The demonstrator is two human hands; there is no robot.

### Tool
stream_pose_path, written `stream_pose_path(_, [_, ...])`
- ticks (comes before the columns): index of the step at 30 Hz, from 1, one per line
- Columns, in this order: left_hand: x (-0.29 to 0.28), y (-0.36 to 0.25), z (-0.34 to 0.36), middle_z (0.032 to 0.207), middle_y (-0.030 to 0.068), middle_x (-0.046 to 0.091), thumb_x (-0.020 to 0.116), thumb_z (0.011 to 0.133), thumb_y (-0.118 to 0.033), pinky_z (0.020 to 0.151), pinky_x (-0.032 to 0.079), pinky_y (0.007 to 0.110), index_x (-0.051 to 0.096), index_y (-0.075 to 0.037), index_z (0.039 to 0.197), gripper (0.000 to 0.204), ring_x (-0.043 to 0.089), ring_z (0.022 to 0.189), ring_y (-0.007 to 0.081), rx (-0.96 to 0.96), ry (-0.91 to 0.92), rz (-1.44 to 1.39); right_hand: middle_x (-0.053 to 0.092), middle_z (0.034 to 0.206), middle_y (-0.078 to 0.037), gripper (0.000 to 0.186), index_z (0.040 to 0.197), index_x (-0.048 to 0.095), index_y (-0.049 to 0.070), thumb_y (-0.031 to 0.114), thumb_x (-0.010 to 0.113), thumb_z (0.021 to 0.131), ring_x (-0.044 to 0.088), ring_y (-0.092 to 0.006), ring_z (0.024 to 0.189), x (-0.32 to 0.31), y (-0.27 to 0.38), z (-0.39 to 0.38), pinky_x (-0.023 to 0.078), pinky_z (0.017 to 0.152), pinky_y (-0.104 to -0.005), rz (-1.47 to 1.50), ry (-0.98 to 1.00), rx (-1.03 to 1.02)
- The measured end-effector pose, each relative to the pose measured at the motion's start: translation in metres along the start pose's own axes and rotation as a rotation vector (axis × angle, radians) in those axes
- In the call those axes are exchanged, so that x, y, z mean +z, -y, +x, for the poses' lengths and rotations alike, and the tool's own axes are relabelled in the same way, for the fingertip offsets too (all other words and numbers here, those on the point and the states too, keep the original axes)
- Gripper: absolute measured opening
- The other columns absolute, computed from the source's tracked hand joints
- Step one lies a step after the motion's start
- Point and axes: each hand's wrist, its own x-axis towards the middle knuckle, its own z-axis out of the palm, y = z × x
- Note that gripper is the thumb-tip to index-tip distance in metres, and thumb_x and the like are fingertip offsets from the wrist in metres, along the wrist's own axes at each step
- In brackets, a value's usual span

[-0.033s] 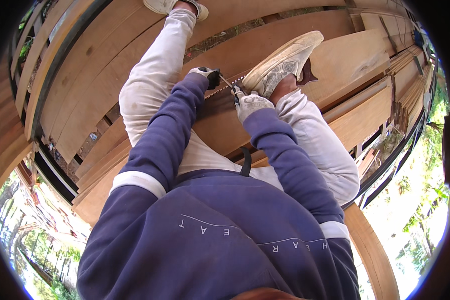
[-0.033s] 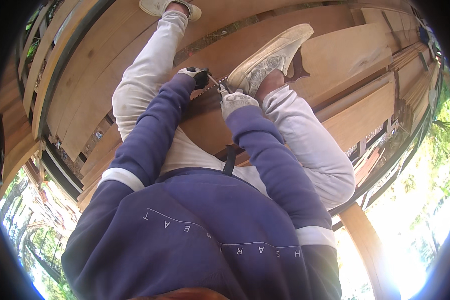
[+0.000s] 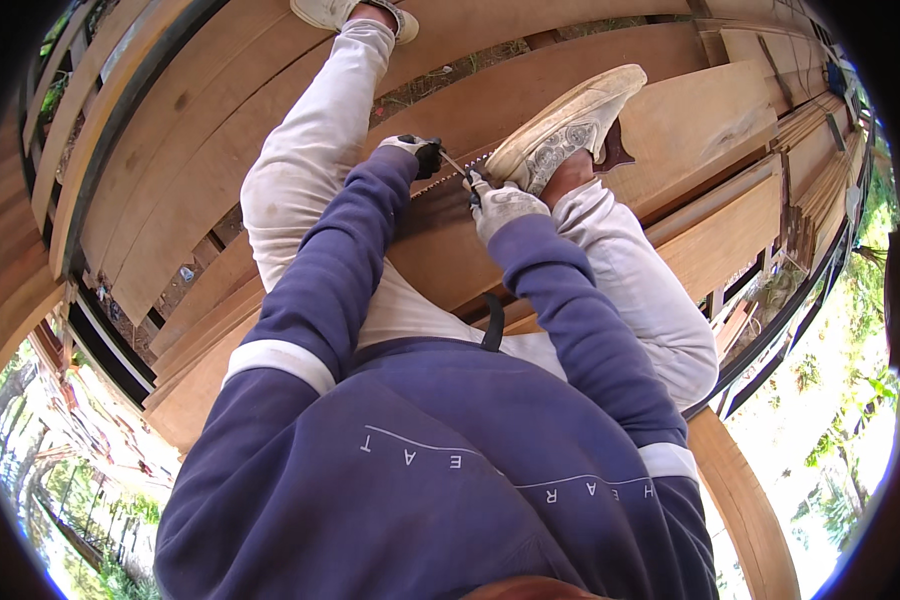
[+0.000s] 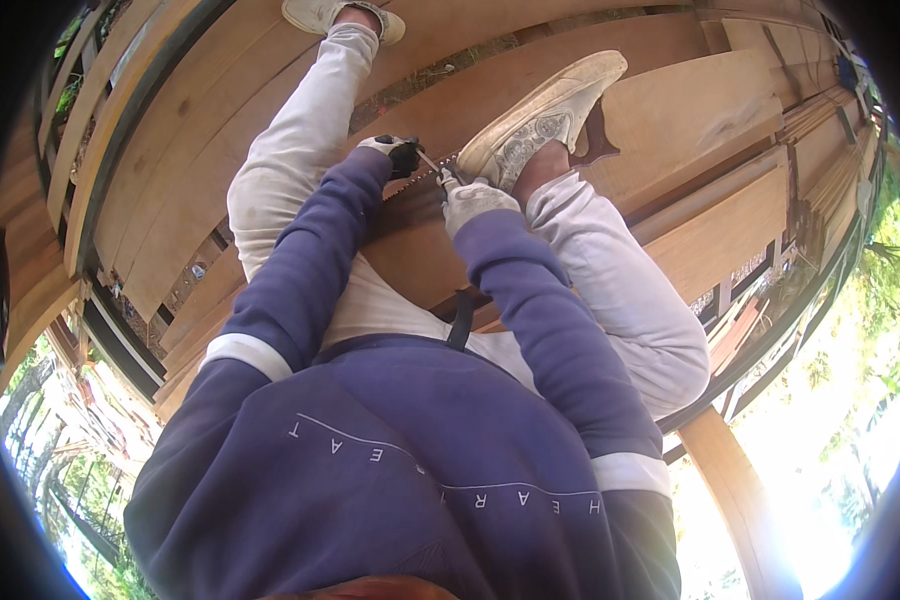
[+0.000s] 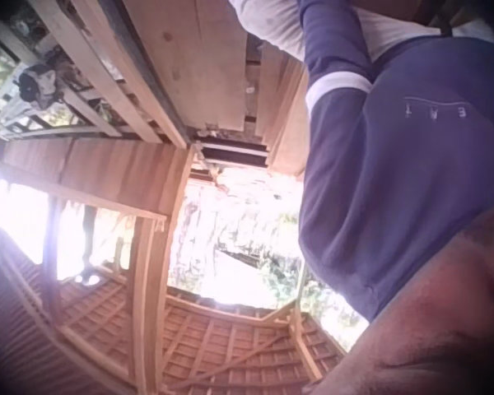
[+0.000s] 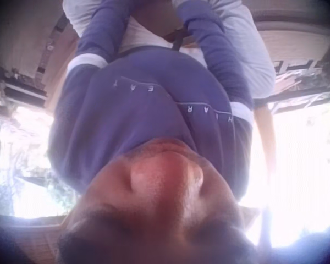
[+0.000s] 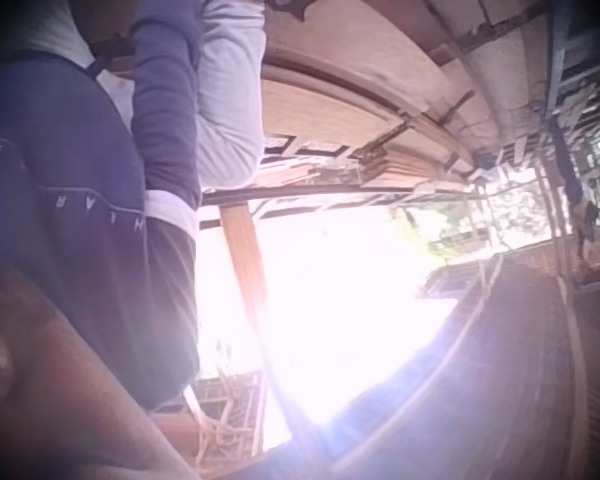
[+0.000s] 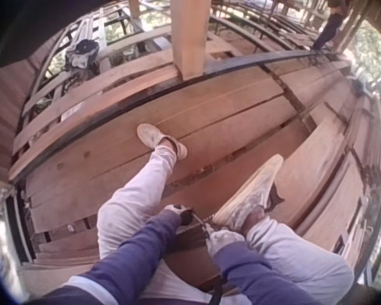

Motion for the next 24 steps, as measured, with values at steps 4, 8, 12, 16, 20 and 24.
stream_pose_path(4, [-0.024, 0.024, 0.02, 0.089, 0.0095, 0.062, 0.059, 0.095, -0.033, 0.064, 0.046, 0.028, 0.062, 0.001, 0.103, 0.035, 0.052, 0.07, 0.0149, 0.314, 0.688, -0.727, 0.066, 0.101, -0.02, 0.042, 0.134, 0.052, 0.025, 0.034, 0.054, 0.093, 0.065, -0.0361, 0.097, -0.03, -0.005, -0.037, 0.051, 0.084, -0.0468, 0.102, -0.14, 0.076])
stream_pose_path(8, [-0.019, 0.002, -0.029, 0.088, 0.0109, 0.064, 0.061, 0.094, -0.035, 0.065, 0.048, 0.029, 0.063, 0.005, 0.103, 0.041, 0.056, 0.07, 0.0157, 0.247, 0.363, -0.591, 0.066, 0.096, -0.019, 0.043, 0.133, 0.053, 0.022, 0.035, 0.054, 0.093, 0.066, -0.0352, 0.091, -0.012, -0.029, -0.063, 0.052, 0.08, -0.0464, 0.103, -0.15, 0.055])
stream_pose_path(12, [0.01, -0.004, -0.061, 0.081, 0.007, 0.067, 0.063, 0.092, -0.039, 0.06, 0.048, 0.031, 0.071, -0.001, 0.097, 0.039, 0.061, 0.068, 0.0174, 0.138, -0.002, -0.127, 0.064, 0.093, -0.018, 0.042, 0.133, 0.053, 0.02, 0.034, 0.053, 0.094, 0.066, -0.0339, 0.088, -0.012, -0.024, -0.064, 0.053, 0.076, -0.0456, 0.057, -0.018, 0.093])
stream_pose_path(16, [0.01, -0.008, -0.065, 0.083, 0.0031, 0.069, 0.061, 0.091, -0.04, 0.062, 0.047, 0.03, 0.072, -0.009, 0.101, 0.035, 0.06, 0.068, 0.015, 0.225, -0.059, 0.436, 0.064, 0.09, -0.017, 0.037, 0.127, 0.055, 0.018, 0.032, 0.054, 0.093, 0.066, -0.0339, 0.083, 0.001, -0.027, -0.057, 0.053, 0.073, -0.0452, 0.022, -0.071, 0.042])
stream_pose_path(20, [0.002, 0.016, -0.034, 0.082, 0.0008, 0.068, 0.06, 0.093, -0.039, 0.064, 0.046, 0.03, 0.072, -0.009, 0.102, 0.033, 0.058, 0.068, 0.0136, 0.504, -0.028, 0.719, 0.065, 0.083, -0.016, 0.032, 0.118, 0.059, 0.013, 0.029, 0.057, 0.092, 0.066, -0.0347, 0.077, -0.008, -0.021, -0.059, 0.052, 0.069, -0.0459, 0.028, -0.1, 0.02])
stream_pose_path(24, [0.018, -0.004, -0.054, 0.08, -0.0015, 0.067, 0.06, 0.094, -0.032, 0.065, 0.046, 0.029, 0.072, -0.009, 0.099, 0.026, 0.057, 0.069, 0.0116, 0.214, 0.0, 0.455, 0.065, 0.086, -0.017, 0.037, 0.126, 0.057, 0.014, 0.029, 0.056, 0.092, 0.066, -0.0349, 0.077, -0.002, -0.03, -0.055, 0.053, 0.069, -0.0459, 0.033, -0.11, -0.025])
